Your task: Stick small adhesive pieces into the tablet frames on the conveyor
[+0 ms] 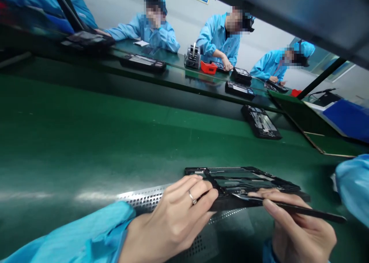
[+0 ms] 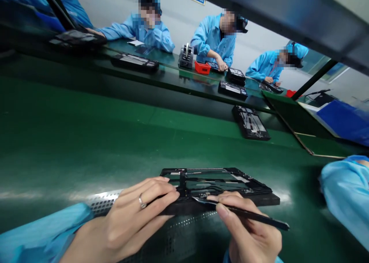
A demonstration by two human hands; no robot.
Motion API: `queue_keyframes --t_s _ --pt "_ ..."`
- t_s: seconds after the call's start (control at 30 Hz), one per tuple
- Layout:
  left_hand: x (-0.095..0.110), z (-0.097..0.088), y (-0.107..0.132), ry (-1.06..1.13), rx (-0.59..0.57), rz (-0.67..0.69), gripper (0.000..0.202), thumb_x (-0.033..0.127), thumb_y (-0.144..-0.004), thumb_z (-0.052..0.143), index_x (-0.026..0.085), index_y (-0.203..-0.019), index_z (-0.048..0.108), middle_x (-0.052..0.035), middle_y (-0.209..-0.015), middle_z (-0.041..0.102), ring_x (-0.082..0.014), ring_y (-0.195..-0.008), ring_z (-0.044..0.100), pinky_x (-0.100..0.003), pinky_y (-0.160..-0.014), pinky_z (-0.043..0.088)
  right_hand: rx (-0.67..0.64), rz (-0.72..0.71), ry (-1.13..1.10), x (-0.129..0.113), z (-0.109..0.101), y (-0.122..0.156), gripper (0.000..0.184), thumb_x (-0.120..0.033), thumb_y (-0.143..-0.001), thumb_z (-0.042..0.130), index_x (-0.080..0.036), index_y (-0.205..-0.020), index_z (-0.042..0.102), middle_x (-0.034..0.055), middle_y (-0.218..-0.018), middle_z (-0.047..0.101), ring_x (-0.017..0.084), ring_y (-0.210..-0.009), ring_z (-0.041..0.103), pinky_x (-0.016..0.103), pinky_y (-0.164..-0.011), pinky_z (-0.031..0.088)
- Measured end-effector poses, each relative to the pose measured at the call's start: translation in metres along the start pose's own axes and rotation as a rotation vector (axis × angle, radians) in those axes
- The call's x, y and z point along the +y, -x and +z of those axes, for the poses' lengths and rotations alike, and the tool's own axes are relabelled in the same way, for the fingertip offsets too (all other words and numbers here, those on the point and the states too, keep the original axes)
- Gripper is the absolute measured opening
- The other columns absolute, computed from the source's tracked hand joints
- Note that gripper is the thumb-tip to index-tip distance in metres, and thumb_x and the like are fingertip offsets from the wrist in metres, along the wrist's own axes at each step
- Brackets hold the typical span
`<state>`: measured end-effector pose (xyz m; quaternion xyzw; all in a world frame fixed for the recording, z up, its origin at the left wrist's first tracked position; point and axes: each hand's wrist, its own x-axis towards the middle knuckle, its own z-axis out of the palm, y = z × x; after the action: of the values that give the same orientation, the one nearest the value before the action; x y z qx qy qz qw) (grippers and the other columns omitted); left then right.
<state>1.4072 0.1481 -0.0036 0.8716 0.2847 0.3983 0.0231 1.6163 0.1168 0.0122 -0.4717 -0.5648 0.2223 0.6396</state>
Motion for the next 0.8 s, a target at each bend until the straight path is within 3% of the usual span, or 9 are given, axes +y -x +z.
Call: queue_keyframes --t_s 0.33,0.53,0.8 --pt "0.002 0.000 0.000 0.034 -0.016 -0.039 0.021 0.012 -0.092 0.036 0.009 -0.101 0.055 -0.0075 -0.089 0.061 -0.0187 -0.083 0.060 -0.032 -0.075 0.054 -0.099 0.007 -0.002 -0.002 -0.003 -0.003 0.019 -0.007 -0.069 0.068 -0.022 -0.080 0.073 0.0025 -0.075 0.071 0.019 -0.072 0.067 0.027 -0.065 0.055" --pt "0.003 0.000 0.001 0.027 -0.030 -0.050 0.022 0.013 -0.093 0.036 0.010 -0.101 0.056 -0.0071 -0.089 0.061 -0.0186 -0.085 0.059 -0.033 -0.077 0.054 -0.066 0.059 -0.004 -0.001 -0.007 -0.001 0.011 -0.013 -0.070 0.071 -0.021 -0.077 0.073 0.0040 -0.075 0.071 0.020 -0.072 0.067 0.029 -0.065 0.056" --pt "0.002 0.001 0.001 0.031 -0.026 -0.040 0.022 0.013 -0.092 0.036 0.009 -0.101 0.056 -0.0074 -0.089 0.061 -0.0192 -0.084 0.059 -0.034 -0.076 0.054 -0.044 0.072 0.006 -0.001 -0.006 -0.002 0.014 -0.011 -0.066 0.071 -0.021 -0.074 0.073 0.0050 -0.072 0.071 0.023 -0.069 0.068 0.033 -0.062 0.056"
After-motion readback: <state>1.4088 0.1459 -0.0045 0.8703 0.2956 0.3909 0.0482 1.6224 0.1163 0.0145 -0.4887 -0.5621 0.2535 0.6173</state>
